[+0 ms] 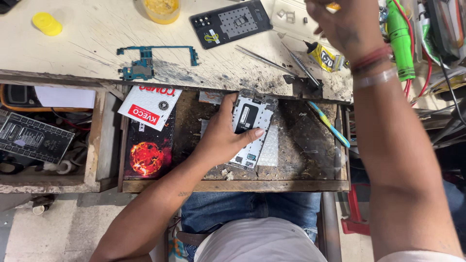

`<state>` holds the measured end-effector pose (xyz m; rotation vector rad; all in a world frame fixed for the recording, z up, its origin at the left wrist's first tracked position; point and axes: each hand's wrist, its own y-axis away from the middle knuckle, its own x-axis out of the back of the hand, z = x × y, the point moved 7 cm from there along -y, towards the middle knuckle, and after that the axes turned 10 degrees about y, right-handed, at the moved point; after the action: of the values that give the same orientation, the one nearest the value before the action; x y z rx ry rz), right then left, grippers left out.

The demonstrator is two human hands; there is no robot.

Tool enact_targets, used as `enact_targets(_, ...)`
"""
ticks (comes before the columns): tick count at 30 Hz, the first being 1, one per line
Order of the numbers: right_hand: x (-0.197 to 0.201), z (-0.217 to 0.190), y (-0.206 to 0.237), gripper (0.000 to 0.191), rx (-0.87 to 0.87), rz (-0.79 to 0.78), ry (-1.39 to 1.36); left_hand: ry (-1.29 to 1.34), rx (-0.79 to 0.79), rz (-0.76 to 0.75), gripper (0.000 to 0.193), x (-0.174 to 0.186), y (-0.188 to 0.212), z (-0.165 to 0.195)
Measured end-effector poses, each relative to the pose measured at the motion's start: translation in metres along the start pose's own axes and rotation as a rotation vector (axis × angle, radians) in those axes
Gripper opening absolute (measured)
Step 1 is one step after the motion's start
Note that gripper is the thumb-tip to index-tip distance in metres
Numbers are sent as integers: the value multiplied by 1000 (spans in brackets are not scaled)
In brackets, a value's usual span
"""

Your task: The person disassembles a smartphone by removing the back cover and unscrewing internal components. They then reassemble the phone by placing the back cover and securing it with screws. The person also handles a circuit board and uses a screwdriver and tweezers during the process.

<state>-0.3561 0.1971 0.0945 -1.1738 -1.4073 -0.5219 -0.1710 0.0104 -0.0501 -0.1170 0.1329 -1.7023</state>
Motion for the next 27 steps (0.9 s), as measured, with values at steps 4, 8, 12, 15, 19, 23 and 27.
enact_targets(4, 10, -20, 93, 15, -124, 18, -361, 376, 4, -68, 72, -7, 2, -1)
enact_targets(8, 7, -56, 174, 17, -6, 87, -374, 653, 105, -197, 66, -21, 6, -6)
enact_targets(12, 9, -78, 216, 22, 170, 265, -243, 597, 196, -321, 61, -35, 11, -12)
enact_targets(15, 13, -81, 221, 26, 323, 372, -256, 568, 366, -375, 65, -43, 16, -23)
enact_targets(19, 12, -85, 219, 30, 477, 383, -116, 535, 408, -417, 69, -48, 18, -26)
enact_targets(23, 9, -86, 216, 32, 518, 417, -99, 553, 418, -460, 68, -50, 18, -26)
enact_targets(27, 9, -87, 219, 31, 548, 451, -63, 541, 414, -477, 69, -50, 18, -25)
